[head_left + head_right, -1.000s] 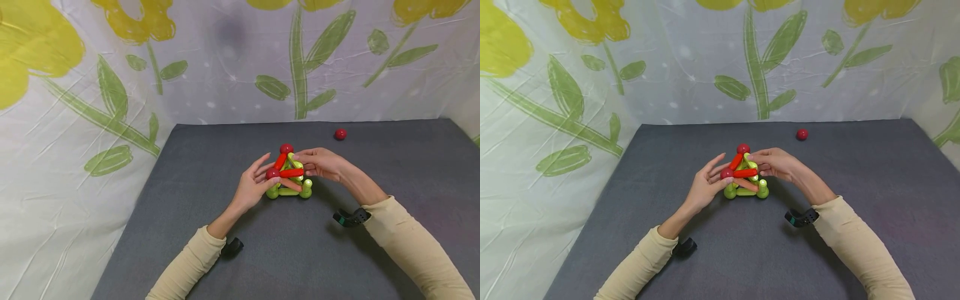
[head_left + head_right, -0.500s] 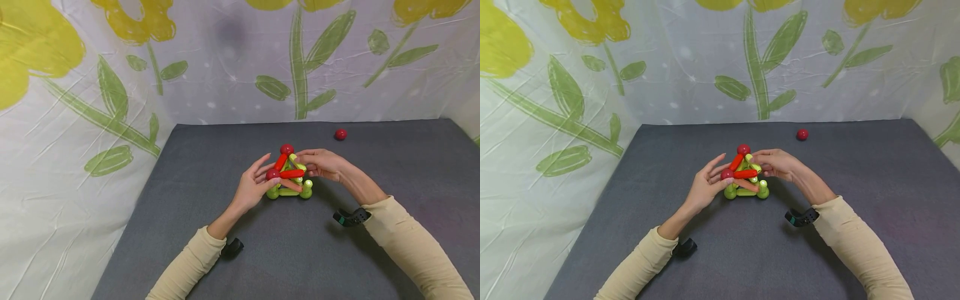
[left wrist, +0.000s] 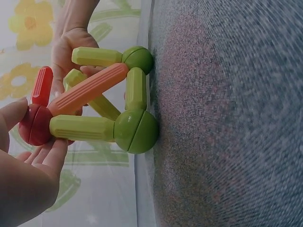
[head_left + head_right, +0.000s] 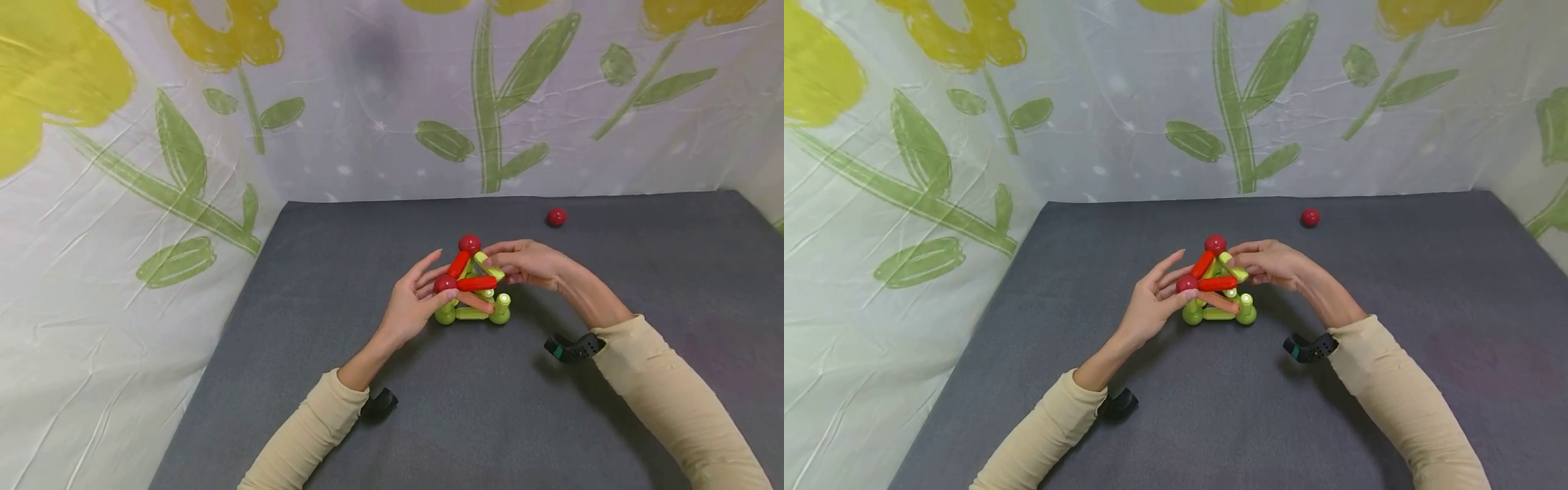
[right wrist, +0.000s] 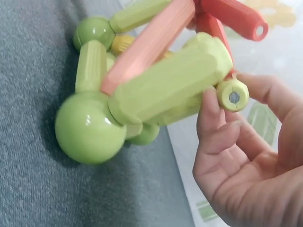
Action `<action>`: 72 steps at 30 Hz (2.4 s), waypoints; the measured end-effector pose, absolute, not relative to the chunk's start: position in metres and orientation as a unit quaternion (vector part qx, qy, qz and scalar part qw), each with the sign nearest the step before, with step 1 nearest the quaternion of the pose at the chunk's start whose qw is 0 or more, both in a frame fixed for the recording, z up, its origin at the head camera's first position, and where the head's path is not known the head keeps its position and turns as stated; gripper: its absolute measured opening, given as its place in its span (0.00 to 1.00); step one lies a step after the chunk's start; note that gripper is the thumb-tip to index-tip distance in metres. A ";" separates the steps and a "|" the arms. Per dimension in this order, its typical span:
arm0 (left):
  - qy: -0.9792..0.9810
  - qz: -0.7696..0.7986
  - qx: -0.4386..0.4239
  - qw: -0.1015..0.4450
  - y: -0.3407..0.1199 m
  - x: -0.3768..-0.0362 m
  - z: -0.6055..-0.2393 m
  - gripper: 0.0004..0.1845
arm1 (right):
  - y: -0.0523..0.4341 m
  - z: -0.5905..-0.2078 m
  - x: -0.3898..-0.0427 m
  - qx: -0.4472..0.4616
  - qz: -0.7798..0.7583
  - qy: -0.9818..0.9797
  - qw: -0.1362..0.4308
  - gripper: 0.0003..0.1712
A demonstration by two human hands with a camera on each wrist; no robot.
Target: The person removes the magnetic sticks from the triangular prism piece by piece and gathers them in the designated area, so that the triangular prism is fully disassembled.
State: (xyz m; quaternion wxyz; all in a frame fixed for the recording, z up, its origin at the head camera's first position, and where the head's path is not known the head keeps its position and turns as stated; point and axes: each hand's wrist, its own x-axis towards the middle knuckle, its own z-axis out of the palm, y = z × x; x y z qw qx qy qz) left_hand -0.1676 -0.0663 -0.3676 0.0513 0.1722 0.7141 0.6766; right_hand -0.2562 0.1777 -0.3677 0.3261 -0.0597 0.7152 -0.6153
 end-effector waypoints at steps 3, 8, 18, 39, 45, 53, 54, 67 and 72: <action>0.714 0.677 0.170 0.051 -0.067 -0.168 -0.367 0.36 | 0.179 -0.367 -0.257 -0.074 -0.590 0.733 0.329 0.29; 0.715 0.676 0.173 0.047 -0.067 -0.168 -0.368 0.35 | 0.185 -0.372 -0.259 -0.084 -0.594 0.727 0.334 0.30; 0.718 0.672 0.178 0.036 -0.068 -0.167 -0.369 0.35 | 0.219 -0.384 -0.269 -0.037 -0.713 0.633 0.299 0.34; 0.715 0.674 0.182 0.046 -0.067 -0.166 -0.371 0.35 | 0.270 -0.414 -0.284 0.136 -0.804 0.554 0.170 0.45; 0.715 0.674 0.181 0.045 -0.067 -0.165 -0.371 0.35 | 0.276 -0.417 -0.289 0.177 -0.812 0.548 0.094 0.42; 0.710 0.678 0.183 0.048 -0.067 -0.165 -0.371 0.35 | 0.278 -0.422 -0.299 0.240 -0.800 0.549 0.030 0.29; 0.709 0.679 0.183 0.048 -0.067 -0.165 -0.371 0.35 | 0.278 -0.422 -0.300 0.254 -0.794 0.552 0.025 0.31; 0.711 0.678 0.181 0.050 -0.068 -0.166 -0.369 0.35 | 0.282 -0.416 -0.308 0.318 -0.765 0.560 0.015 0.31; 0.714 0.674 0.182 0.046 -0.068 -0.165 -0.370 0.35 | 0.281 -0.414 -0.312 0.340 -0.736 0.586 0.020 0.33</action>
